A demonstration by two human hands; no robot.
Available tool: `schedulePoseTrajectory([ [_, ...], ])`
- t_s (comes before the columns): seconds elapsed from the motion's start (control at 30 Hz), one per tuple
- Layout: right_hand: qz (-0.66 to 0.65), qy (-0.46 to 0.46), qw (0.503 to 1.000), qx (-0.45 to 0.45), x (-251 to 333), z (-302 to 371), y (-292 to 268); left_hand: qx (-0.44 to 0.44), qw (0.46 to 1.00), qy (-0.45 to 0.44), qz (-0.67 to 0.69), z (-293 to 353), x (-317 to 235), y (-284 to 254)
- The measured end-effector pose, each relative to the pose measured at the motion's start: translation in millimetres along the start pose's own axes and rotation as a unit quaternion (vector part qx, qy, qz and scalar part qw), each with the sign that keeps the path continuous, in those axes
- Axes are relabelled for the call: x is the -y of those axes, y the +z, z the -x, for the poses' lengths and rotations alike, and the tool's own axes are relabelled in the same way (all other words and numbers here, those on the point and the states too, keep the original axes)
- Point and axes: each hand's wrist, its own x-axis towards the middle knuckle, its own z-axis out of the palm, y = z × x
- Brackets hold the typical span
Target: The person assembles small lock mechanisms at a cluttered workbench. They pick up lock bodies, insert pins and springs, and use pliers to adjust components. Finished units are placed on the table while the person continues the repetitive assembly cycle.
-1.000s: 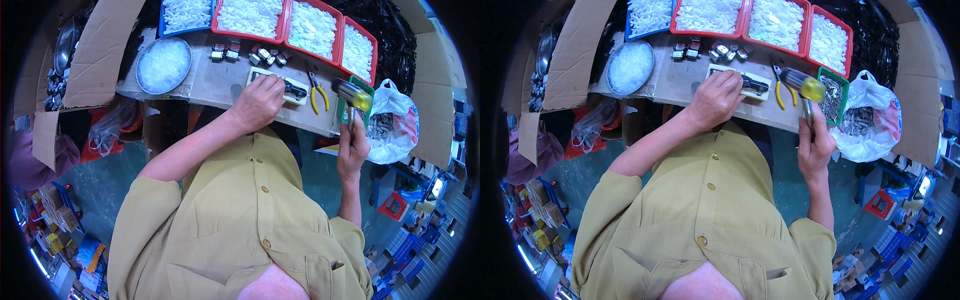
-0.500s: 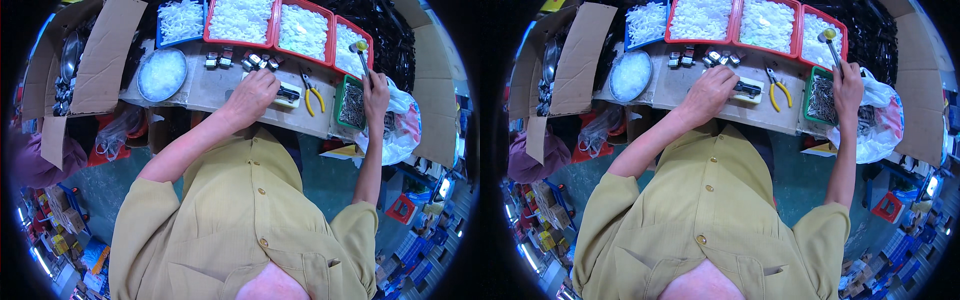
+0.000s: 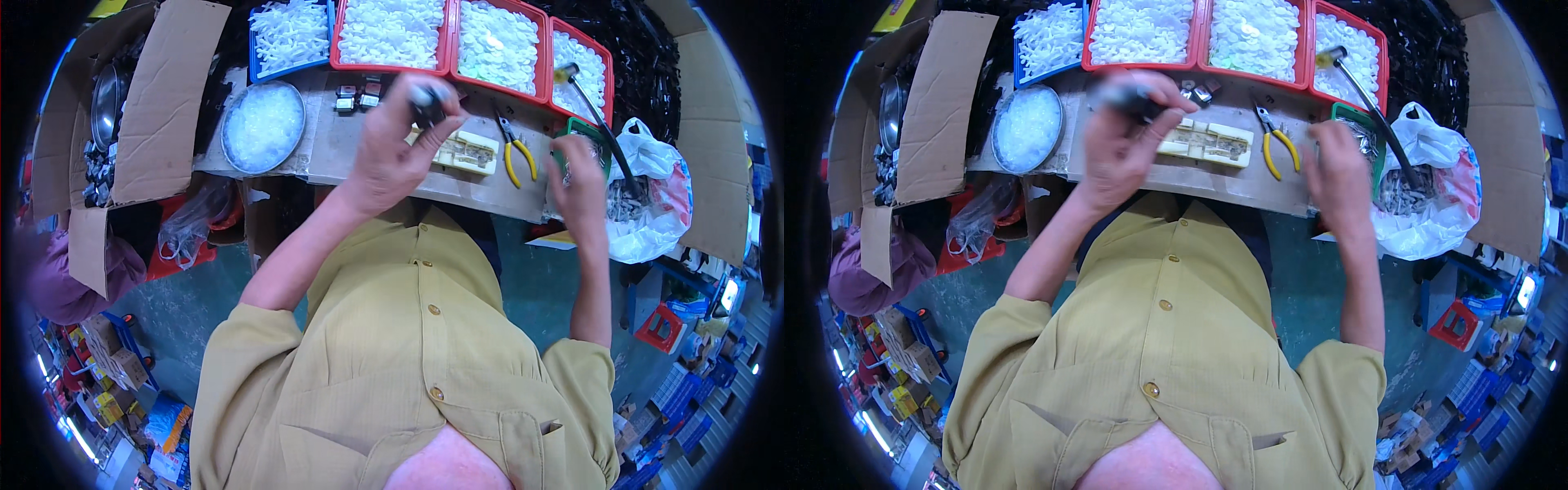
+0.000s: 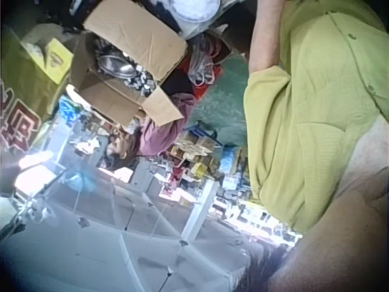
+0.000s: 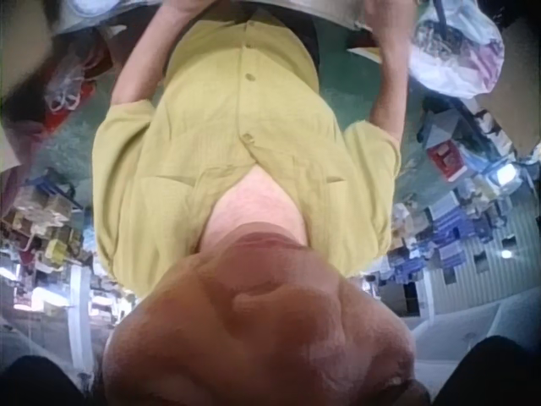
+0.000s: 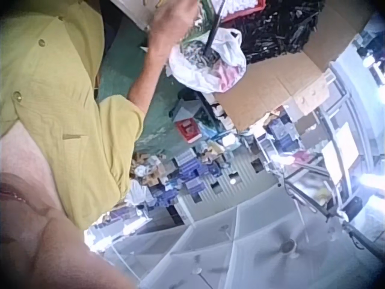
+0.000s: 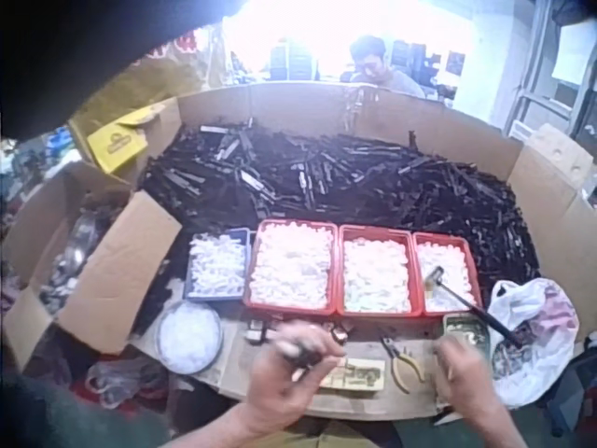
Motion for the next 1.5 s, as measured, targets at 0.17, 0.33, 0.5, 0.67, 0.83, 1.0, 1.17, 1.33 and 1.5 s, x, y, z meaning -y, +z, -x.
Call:
schedulePoseTrajectory([
  [0.17, 0.021, -0.011, 0.996, 0.087, 15, 19, 37, 0.002, 0.992, 0.083, -0.1, 26, 12, 3],
  [0.33, 0.058, 0.006, 0.993, 0.103, 13, 2, 41, -0.022, 0.993, -0.065, -0.098, 40, 25, 3],
  [0.5, 0.145, 0.051, 0.982, 0.11, 5, -14, 54, -0.157, 0.94, -0.191, 0.235, 9, 15, -4],
  [0.67, 0.003, 0.091, 0.99, 0.103, 7, -11, 40, -0.182, 0.891, -0.205, 0.361, -2, 3, -14],
  [0.83, -0.121, 0.038, 0.99, 0.064, 30, -4, 16, -0.073, 0.976, -0.179, 0.097, 19, 18, 3],
  [1.0, -0.095, -0.039, 0.993, 0.064, 55, -12, 5, 0.004, 0.985, -0.15, -0.088, 18, -4, 2],
  [1.17, -0.029, -0.066, 0.994, 0.087, 74, -18, 3, 0.048, 0.976, -0.08, -0.197, 22, -6, -2],
  [1.33, -0.048, -0.064, 0.989, 0.125, 77, -19, 4, 0.054, 0.963, -0.072, -0.254, 20, -15, -10],
  [1.5, -0.069, -0.093, 0.987, 0.109, 76, -12, 9, 0.1, 0.957, -0.113, -0.247, 21, -11, -15],
])
